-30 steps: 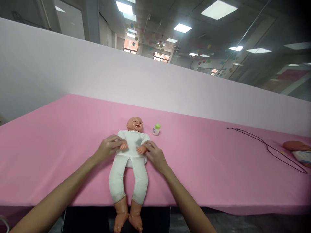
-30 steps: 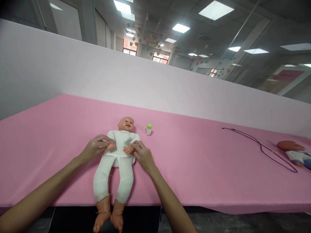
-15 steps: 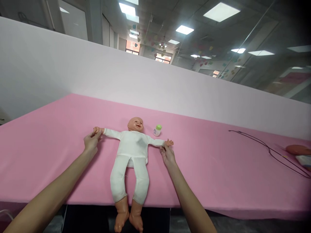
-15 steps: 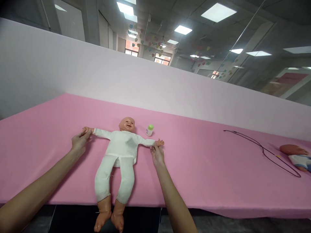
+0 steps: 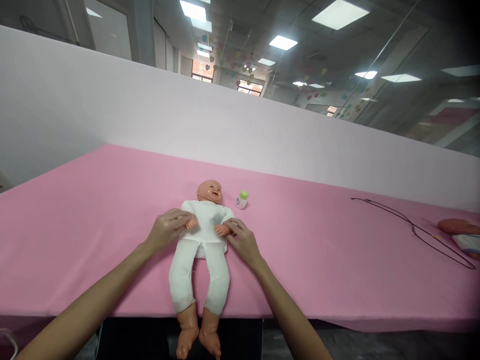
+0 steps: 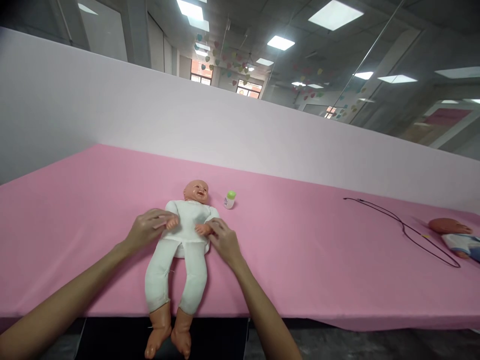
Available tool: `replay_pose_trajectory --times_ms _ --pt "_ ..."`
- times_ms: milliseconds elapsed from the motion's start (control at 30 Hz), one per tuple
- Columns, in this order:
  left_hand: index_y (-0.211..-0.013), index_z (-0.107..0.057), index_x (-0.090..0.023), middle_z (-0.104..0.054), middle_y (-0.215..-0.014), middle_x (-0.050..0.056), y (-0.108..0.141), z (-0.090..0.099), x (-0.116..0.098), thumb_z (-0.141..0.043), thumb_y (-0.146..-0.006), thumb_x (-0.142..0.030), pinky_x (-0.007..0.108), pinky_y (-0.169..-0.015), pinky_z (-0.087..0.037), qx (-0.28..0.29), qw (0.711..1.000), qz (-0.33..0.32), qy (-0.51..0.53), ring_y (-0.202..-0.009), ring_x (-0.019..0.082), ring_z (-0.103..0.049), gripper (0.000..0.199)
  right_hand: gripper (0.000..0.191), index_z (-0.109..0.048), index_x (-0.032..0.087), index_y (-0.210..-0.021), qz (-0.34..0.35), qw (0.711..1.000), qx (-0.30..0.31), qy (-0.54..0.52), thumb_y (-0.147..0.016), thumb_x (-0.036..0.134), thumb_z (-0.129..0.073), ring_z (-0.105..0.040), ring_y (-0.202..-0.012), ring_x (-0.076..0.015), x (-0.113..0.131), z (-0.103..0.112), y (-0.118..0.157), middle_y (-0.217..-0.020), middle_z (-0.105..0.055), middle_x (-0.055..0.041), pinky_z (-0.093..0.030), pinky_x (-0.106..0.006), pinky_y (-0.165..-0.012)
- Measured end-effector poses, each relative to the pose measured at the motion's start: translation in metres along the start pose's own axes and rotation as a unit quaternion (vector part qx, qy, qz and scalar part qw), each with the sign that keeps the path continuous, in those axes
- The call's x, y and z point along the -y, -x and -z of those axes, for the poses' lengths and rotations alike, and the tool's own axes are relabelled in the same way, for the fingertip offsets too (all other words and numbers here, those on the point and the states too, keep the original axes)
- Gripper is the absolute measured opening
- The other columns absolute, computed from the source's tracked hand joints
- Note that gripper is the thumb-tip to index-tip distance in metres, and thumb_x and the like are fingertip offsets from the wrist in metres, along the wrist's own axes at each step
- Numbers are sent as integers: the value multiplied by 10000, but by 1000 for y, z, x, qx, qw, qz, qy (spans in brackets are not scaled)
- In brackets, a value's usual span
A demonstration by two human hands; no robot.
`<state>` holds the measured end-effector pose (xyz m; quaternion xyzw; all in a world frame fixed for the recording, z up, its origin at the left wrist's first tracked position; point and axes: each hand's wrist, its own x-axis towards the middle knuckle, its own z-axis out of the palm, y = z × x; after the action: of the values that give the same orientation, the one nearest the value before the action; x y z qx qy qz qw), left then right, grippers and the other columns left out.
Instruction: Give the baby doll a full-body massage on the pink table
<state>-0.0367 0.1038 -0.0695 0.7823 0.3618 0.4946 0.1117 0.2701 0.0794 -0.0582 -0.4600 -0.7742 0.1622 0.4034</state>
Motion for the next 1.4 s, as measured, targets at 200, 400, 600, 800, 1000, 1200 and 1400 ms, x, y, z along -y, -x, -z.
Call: replay_pose_trajectory --times_ms 200,400,600,800,1000,1200,1400 --pt "-1542 -498 -241 -738 -1129 105 -4 38 35 -741 -883 -484 338 -768 -536 -199 931 305 -5 -968 270 -705 744 536 -712 192 -1136 -274 888 -249 -272 -745 535 -841 -625 -589 -172 -54 31 -14 -804 -728 -29 -525 -288 -521" --pt "-727 -683 -203 -618 -677 94 10 54 77 -517 -944 -462 377 -695 -411 -67 897 343 -272 -700 285 -597 377 469 -676 176 -764 -363 895 -183 -181 -747 636 -772 -391 -352 -122 -97 54 1 -413 -484 58 -279 -248 -382" --pt "-1002 -774 -126 -665 -1164 265 2 44 71 -536 -928 -428 569 -908 -458 -98 885 315 -330 -1102 445 -602 392 284 -763 180 -859 -311 927 -178 113 -853 453 -683 -684 -791 -255 -98 61 0 -952 -732 -130 -494 -352 -714" --pt "-1270 -716 -190 -667 -1369 161 -80 -25 -15 -603 -970 -560 477 -1049 -506 -74 972 173 143 -1225 332 -642 489 372 -718 194 -1208 -189 948 -113 232 -1004 431 -517 -680 -1064 -294 -82 64 -46 -1241 -679 -147 -526 -417 -901" --pt "-1438 -571 -84 -410 -1655 227 -156 -140 -54 -221 -1097 -602 328 -1195 -395 46 740 415 527 -1512 258 -444 712 474 -577 127 -1453 -32 974 -85 208 -1030 247 -400 -550 -1389 -307 -85 38 -94 -1474 -617 -188 -431 -509 -1170" --pt "-1535 -449 -12 -323 -1681 272 -174 -184 -40 -54 -1086 -591 350 -1261 -285 65 701 466 537 -1570 255 -338 833 616 -482 84 -1564 -75 967 -1 244 -973 98 -310 -411 -1543 -272 -105 33 -95 -1633 -472 -164 -345 -484 -1269" --pt "-1502 -549 -150 -421 -1663 175 -164 -176 -42 -212 -1068 -674 351 -1250 -325 39 697 448 558 -1576 242 -329 760 615 -427 135 -1614 -73 990 -42 112 -1103 440 -270 -288 -1604 -280 -66 11 -85 -1693 -379 -132 -256 -502 -1311"
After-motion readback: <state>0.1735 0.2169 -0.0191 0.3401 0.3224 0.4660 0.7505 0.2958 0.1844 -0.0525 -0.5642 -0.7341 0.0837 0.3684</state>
